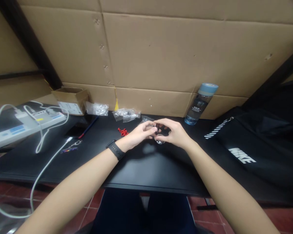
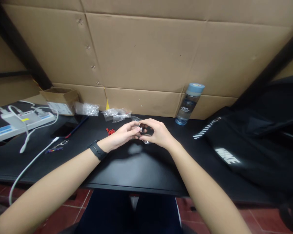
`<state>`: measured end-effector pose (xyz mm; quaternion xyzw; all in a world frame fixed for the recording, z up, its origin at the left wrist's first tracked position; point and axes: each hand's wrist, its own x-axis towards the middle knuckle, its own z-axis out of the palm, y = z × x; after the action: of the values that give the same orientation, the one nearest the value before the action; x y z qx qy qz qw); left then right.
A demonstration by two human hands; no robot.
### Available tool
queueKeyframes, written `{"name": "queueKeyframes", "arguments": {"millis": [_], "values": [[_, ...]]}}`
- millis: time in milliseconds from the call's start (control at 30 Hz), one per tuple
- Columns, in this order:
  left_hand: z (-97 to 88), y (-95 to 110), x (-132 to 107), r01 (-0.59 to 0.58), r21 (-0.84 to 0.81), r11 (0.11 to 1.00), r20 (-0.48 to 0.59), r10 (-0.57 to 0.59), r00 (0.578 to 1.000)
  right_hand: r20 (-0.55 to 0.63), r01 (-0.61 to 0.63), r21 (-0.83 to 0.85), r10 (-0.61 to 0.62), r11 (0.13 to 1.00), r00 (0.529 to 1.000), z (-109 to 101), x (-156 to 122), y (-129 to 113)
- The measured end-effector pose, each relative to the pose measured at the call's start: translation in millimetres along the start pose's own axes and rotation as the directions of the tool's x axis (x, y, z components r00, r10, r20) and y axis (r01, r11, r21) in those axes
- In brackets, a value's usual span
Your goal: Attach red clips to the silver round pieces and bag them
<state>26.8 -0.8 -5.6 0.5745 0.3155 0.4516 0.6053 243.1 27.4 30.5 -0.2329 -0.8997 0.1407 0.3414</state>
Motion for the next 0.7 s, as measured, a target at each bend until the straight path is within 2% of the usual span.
{"name": "queueKeyframes", "arguments": {"millis": [133, 400, 567, 700], "values": [[0.7, -0.4, -0.5, 0.029, -0.083, 0.996, -0.001, -0.029, 1.0, -0.043, 0.02, 0.01, -0.019, 1.0, 0.999, 4.2, -0.2, -1.9], [1.8, 7.0, -0.6, 0.046, -0.094, 0.995, -0.005, -0.046, 0.999, -0.092, 0.018, -0.039, -0.022, 0.999, 0.996, 4.4, -1.1, -1.2], [-1.4, 4.4, 2.2, 0.009, -0.103, 0.995, -0.045, -0.014, 0.999, -0.107, -0.002, -0.068, -0.005, 0.998, 0.994, 1.8, -0.2, 0.5], [-6.3, -0.2, 5.5, -0.048, -0.02, 0.999, -0.083, 0.046, 0.995, -0.116, -0.011, -0.056, 0.005, 0.998, 0.993, 0.5, 0.0, -0.3]]}}
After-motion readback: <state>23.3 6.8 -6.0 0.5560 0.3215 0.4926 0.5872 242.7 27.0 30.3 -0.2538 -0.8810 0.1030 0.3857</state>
